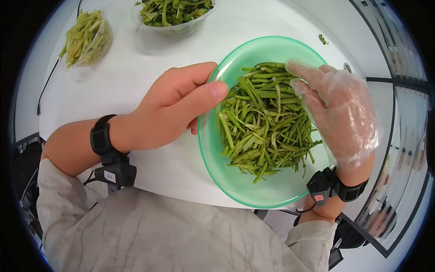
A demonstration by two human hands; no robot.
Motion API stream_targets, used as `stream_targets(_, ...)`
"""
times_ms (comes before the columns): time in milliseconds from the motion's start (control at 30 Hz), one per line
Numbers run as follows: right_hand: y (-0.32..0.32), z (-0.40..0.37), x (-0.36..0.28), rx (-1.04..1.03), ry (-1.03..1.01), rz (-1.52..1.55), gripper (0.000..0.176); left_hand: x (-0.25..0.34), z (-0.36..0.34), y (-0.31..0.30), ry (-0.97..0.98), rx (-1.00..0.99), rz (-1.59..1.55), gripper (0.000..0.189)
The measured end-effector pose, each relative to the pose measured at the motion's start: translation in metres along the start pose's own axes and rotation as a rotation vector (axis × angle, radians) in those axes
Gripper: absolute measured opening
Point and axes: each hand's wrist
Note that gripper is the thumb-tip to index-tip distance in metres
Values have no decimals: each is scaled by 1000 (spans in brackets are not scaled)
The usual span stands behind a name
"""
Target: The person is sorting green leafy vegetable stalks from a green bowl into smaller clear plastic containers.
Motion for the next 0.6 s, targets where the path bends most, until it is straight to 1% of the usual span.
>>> stream_targets(67,7,3,4,-36,6,-36,29,0,0,0,-11,3,-13,32)
stream_targets(167,12,4,9,-20,-7,-8,27,0,1,1,-13,10,-20,32)
stream_targets(267,10,2,5,-2,13,39,25,1,1,2,-12,15,-18,33)
stream_targets(333,-2,-1,1,26,-13,108,25,0,1,1,-9,9,-17,33)
stream_targets(400,-5,-4,-2,-5,-143,191,25,-1,0,0,-5,6,-10,33)
stream_targets(433,-4,-6,-3,-46,-257,239,25,-1,0,0,-2,5,-1,33)
stream_targets(533,3,-11,-17,-166,-356,311,27,2,1,1,0,9,2,33)
stream_targets(600,6,-11,-24,-239,-341,249,28,1,2,2,5,3,-3,33)
Point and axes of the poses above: each hand's wrist, its own z-axis towards the middle knuckle, its own y-axis out of the palm, x = y × z, and after that the axes turned 15 degrees about -x, right-handed
